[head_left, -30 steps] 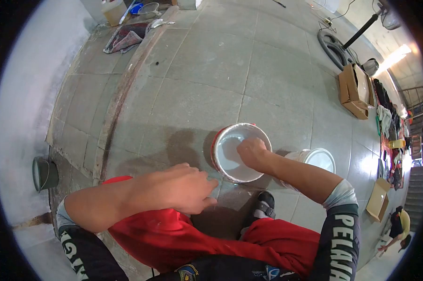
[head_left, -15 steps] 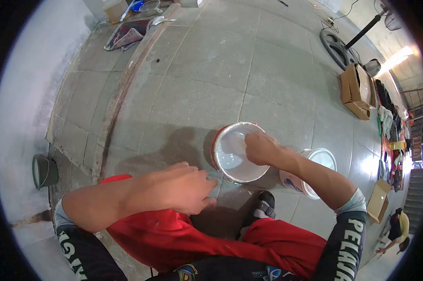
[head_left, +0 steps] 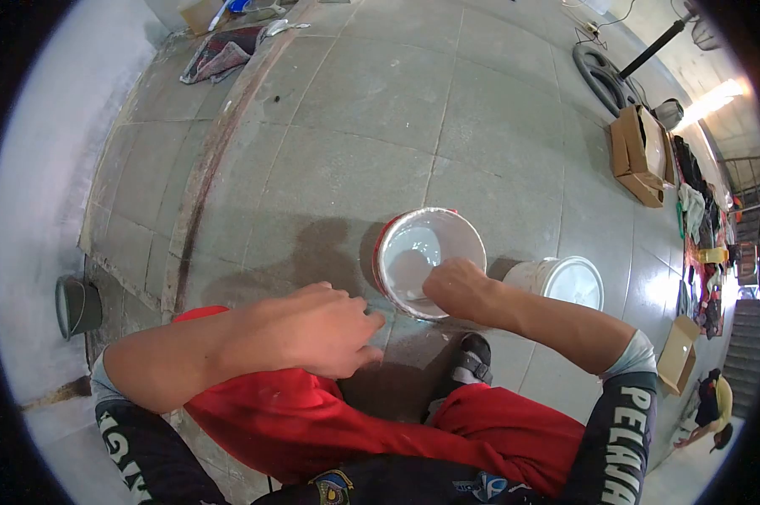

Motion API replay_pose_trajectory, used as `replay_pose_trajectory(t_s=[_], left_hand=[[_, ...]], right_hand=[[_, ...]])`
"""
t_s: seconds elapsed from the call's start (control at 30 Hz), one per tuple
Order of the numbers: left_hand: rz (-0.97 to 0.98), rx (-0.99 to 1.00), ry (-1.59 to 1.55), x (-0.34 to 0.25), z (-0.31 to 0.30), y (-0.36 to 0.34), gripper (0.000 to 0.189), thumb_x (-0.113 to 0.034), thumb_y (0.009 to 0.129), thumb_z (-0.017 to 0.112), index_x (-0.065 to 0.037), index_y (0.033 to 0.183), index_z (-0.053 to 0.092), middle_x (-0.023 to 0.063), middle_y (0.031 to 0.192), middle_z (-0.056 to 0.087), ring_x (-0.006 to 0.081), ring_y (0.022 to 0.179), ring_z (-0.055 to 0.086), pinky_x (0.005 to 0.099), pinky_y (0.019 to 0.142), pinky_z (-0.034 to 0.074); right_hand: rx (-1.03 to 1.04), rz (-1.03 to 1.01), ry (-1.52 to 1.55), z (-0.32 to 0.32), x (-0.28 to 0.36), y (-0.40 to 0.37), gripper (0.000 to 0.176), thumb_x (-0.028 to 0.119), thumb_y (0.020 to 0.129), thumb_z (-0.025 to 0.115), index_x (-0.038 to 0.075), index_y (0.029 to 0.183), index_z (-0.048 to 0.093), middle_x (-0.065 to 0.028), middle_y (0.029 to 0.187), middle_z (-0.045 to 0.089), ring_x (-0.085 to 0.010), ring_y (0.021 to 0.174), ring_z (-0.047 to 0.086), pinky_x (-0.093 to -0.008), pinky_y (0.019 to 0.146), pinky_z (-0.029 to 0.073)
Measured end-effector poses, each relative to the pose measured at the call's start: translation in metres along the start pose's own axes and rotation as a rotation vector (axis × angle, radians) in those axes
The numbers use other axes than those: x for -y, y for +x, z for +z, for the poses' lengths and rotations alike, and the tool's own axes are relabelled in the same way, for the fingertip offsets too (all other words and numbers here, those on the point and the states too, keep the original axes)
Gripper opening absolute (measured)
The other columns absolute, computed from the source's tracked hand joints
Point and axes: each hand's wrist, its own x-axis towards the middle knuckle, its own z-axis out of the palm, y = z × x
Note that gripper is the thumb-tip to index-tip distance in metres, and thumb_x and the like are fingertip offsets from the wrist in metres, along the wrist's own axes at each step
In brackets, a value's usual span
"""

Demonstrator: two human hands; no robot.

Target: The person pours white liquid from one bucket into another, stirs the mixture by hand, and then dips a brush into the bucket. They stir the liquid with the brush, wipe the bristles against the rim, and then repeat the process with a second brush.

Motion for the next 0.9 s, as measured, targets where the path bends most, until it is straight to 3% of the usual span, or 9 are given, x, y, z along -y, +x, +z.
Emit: replay_pose_trajectory(t_s=[0.2,0.4,0.47,0.5,0.6,0.7,0.77,0.9], left_hand=[[0.001,0.014,0.008,-0.002,-0.004,-0.002,0.052,-0.04,0.1,0.051,0.001,0.132,0.054,0.0257,0.11,0.065,0.0416,0.105,0.065,0.0515,0.094,0.05],[0.004,-0.001,0.003,0.0,-0.001,-0.001,0.052,-0.039,0.101,0.051,0.001,0.133,0.053,0.0257,0.111,0.065,0.0422,0.107,0.064,0.0518,0.096,0.049],[0.008,-0.002,0.004,0.0,-0.001,-0.001,0.052,-0.039,0.101,0.05,0.002,0.133,0.053,0.0257,0.112,0.064,0.042,0.107,0.064,0.0516,0.096,0.049],[0.008,-0.002,0.002,0.001,-0.001,-0.002,0.052,-0.039,0.101,0.05,0.002,0.133,0.053,0.0257,0.112,0.064,0.042,0.107,0.064,0.0516,0.096,0.049],[0.012,-0.014,-0.018,0.001,0.0,-0.002,0.052,-0.039,0.101,0.05,0.003,0.133,0.053,0.0263,0.112,0.065,0.0421,0.108,0.064,0.0519,0.096,0.049],[0.006,0.01,0.0,0.003,-0.001,-0.002,0.052,-0.039,0.101,0.051,0.003,0.133,0.053,0.0267,0.113,0.064,0.0423,0.108,0.064,0.0521,0.096,0.049],[0.012,0.014,-0.026,0.002,-0.002,-0.002,0.052,-0.039,0.101,0.051,0.003,0.133,0.053,0.0269,0.113,0.064,0.0424,0.108,0.064,0.0523,0.096,0.049],[0.024,-0.008,-0.003,0.002,0.001,-0.002,0.053,-0.039,0.1,0.051,0.003,0.133,0.053,0.0269,0.113,0.064,0.0424,0.107,0.064,0.0521,0.096,0.049]], right_hand=[[-0.013,0.078,-0.129,-0.013,-0.008,0.005,0.01,0.007,0.081,0.066,0.007,0.081,0.076,-0.015,0.089,0.075,-0.0303,0.087,0.074,-0.0411,0.071,0.06],[-0.174,0.306,-0.241,-0.001,-0.003,0.033,0.01,0.009,0.082,0.069,0.009,0.086,0.077,-0.0115,0.094,0.076,-0.0252,0.091,0.074,-0.0375,0.07,0.06],[0.136,0.385,-0.134,-0.004,0.003,0.035,0.012,0.011,0.08,0.071,0.008,0.089,0.077,-0.0119,0.1,0.076,-0.0248,0.094,0.074,-0.0384,0.071,0.06],[0.137,0.383,-0.134,-0.008,0.004,0.034,0.012,0.011,0.08,0.071,0.008,0.089,0.077,-0.0119,0.1,0.076,-0.0248,0.094,0.074,-0.0384,0.071,0.06],[0.252,0.328,0.092,-0.017,-0.002,0.034,0.018,0.014,0.08,0.068,0.003,0.091,0.077,-0.0183,0.101,0.075,-0.0313,0.094,0.074,-0.0426,0.073,0.059],[0.205,0.267,0.267,-0.022,-0.016,0.045,0.024,0.015,0.079,0.064,-0.002,0.092,0.074,-0.0251,0.097,0.072,-0.0387,0.093,0.072,-0.0468,0.076,0.058],[0.036,0.385,0.521,-0.029,-0.023,0.039,0.028,0.014,0.081,0.057,-0.003,0.097,0.073,-0.0263,0.1,0.071,-0.0425,0.095,0.069,-0.0478,0.084,0.055],[-0.003,0.431,0.273,-0.038,-0.026,0.031,0.025,0.011,0.084,0.055,-0.004,0.092,0.073,-0.0253,0.096,0.072,-0.0417,0.093,0.07,-0.0484,0.083,0.056]])
